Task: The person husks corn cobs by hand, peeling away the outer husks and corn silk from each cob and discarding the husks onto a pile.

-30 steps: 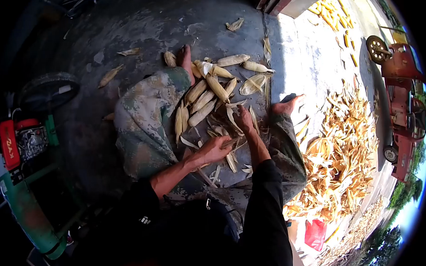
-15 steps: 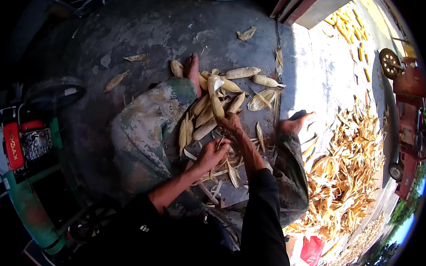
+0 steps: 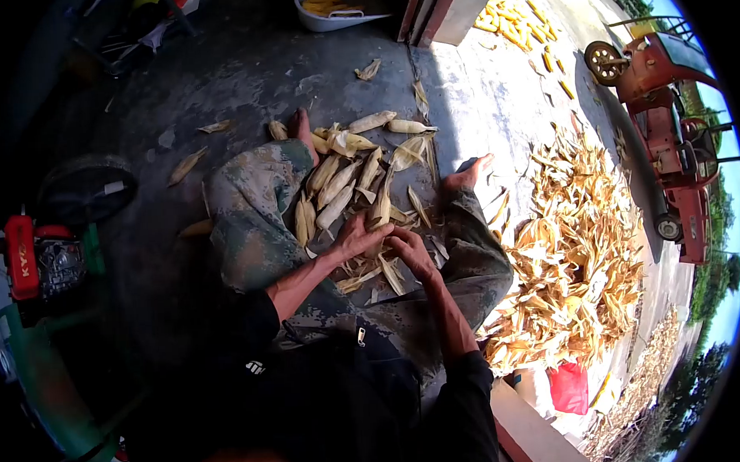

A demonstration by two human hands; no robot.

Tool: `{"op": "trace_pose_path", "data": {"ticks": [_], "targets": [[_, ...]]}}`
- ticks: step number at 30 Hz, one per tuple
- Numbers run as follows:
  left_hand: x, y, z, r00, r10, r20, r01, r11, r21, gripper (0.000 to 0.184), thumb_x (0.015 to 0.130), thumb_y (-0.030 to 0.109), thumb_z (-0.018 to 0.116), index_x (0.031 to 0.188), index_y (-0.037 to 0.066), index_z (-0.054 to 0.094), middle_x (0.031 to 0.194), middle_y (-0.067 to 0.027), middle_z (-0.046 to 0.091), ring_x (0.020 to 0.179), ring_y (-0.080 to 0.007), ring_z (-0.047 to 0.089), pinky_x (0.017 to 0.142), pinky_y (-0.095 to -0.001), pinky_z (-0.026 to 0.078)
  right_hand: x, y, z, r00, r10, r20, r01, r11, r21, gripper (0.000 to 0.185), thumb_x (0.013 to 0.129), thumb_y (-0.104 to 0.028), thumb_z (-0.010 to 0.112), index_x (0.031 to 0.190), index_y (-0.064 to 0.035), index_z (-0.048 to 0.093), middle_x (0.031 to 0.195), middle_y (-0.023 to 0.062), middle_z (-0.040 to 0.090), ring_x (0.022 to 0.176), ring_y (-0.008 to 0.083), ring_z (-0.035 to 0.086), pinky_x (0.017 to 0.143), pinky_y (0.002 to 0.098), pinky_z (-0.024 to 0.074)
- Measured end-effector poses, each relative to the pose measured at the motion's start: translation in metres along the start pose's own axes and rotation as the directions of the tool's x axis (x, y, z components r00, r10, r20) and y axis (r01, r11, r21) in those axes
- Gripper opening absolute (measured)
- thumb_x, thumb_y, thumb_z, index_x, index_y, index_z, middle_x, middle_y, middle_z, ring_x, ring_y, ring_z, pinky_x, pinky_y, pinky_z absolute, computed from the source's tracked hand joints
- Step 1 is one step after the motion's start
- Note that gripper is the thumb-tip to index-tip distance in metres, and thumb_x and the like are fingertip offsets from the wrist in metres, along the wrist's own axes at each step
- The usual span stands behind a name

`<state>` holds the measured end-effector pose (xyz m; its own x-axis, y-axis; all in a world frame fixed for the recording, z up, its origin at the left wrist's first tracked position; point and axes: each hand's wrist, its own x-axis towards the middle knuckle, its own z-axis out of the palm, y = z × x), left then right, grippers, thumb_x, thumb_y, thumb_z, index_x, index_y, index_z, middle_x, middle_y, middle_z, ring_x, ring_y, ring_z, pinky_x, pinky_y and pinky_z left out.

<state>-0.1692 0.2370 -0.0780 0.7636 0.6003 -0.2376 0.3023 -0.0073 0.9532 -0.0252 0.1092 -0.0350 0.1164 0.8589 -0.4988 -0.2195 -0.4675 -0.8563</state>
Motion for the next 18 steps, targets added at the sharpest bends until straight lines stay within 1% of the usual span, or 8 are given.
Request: {"op": "trace_pose_path", "data": {"ticks": [3,4,5,7,8,11,16,18], "targets": [[-0.018,0.016,0.002,0.993,0.108,0.043,-0.11,0.993,0.041,0.076,0.078,0.055,0.071,0.122,-0.005,0.053,0.102,-0.0227,0.066,0.098,-0.0357,0.065,0.083,-0.0421,0.051,-0.01,-0.007,-0.009,0.964,-0.102,-0.246,0.151,0.971,0.186,0.041,0.094,-0.019,0.056,0.126,0.0061,0.056,0.104,0.0082,0.064,0.09,0.0131,0.062,0.078,0.0273,0.0526],[-0.021,0.018,0.003,0.993,0.038,0.108,-0.064,0.968,0.242,0.076,0.076,0.055,0.072,0.118,-0.005,0.053,0.101,-0.0249,0.066,0.097,-0.0397,0.065,0.083,-0.0437,0.051,-0.013,-0.009,-0.008,0.951,-0.121,-0.283,0.174,0.97,0.171,0.036,0.095,-0.02,0.058,0.121,0.0054,0.059,0.097,0.0052,0.065,0.083,0.011,0.062,0.074,0.0249,0.0523],[-0.024,0.02,0.003,0.994,0.04,0.106,-0.066,0.967,0.248,0.076,0.076,0.055,0.072,0.118,-0.005,0.053,0.101,-0.0249,0.066,0.097,-0.0397,0.065,0.083,-0.0437,0.051,-0.012,-0.006,-0.01,0.951,-0.126,-0.281,0.179,0.968,0.173,0.036,0.095,-0.02,0.058,0.121,0.0054,0.059,0.097,0.0052,0.065,0.083,0.011,0.062,0.074,0.0249,0.0523],[-0.031,0.02,0.004,0.987,0.021,0.161,-0.076,0.937,0.342,0.073,0.075,0.055,0.072,0.112,-0.005,0.054,0.1,-0.0261,0.066,0.097,-0.0421,0.064,0.082,-0.0448,0.05,-0.009,-0.001,-0.011,0.956,-0.19,-0.224,0.172,0.98,-0.097,0.034,0.095,-0.024,0.059,0.114,0.0043,0.063,0.091,0.0029,0.064,0.076,0.011,0.062,0.071,0.0253,0.0527],[-0.032,0.02,0.003,0.986,0.047,0.159,-0.099,0.937,0.335,0.071,0.074,0.055,0.073,0.11,-0.004,0.054,0.1,-0.0268,0.065,0.096,-0.0429,0.063,0.081,-0.0454,0.05,-0.01,0.005,-0.008,0.936,-0.153,-0.316,0.176,0.983,0.045,0.031,0.095,-0.024,0.059,0.108,0.003,0.065,0.086,0.0015,0.063,0.072,0.0109,0.062,0.069,0.0251,0.0529],[-0.037,0.033,-0.004,0.985,0.069,0.16,-0.122,0.929,0.348,0.07,0.075,0.052,0.073,0.112,-0.003,0.053,0.099,-0.0257,0.066,0.096,-0.0422,0.064,0.08,-0.0453,0.05,-0.015,0.006,-0.007,0.929,-0.083,-0.36,0.164,0.966,0.198,0.029,0.095,-0.023,0.058,0.102,0.0047,0.065,0.087,0.006,0.066,0.073,0.0141,0.064,0.069,0.0266,0.0537],[-0.037,0.029,0.0,0.974,0.168,0.155,-0.203,0.948,0.245,0.066,0.074,0.043,0.078,0.116,0.0,0.05,0.104,-0.0226,0.065,0.097,-0.0357,0.065,0.082,-0.0419,0.051,-0.014,0.012,-0.008,0.913,-0.115,-0.392,0.224,0.943,0.245,0.028,0.092,-0.024,0.062,0.101,0.0022,0.067,0.084,0.0043,0.064,0.07,0.0123,0.064,0.068,0.0264,0.0554],[-0.038,0.037,-0.003,0.981,0.047,0.186,-0.094,0.962,0.255,0.067,0.073,0.044,0.078,0.115,0.0,0.051,0.104,-0.0222,0.065,0.097,-0.0349,0.065,0.082,-0.0413,0.051,-0.011,0.019,-0.004,0.9,-0.093,-0.427,0.22,0.941,0.258,0.027,0.092,-0.024,0.062,0.1,0.0017,0.067,0.082,0.0041,0.064,0.07,0.0122,0.063,0.067,0.0262,0.0554]]}}
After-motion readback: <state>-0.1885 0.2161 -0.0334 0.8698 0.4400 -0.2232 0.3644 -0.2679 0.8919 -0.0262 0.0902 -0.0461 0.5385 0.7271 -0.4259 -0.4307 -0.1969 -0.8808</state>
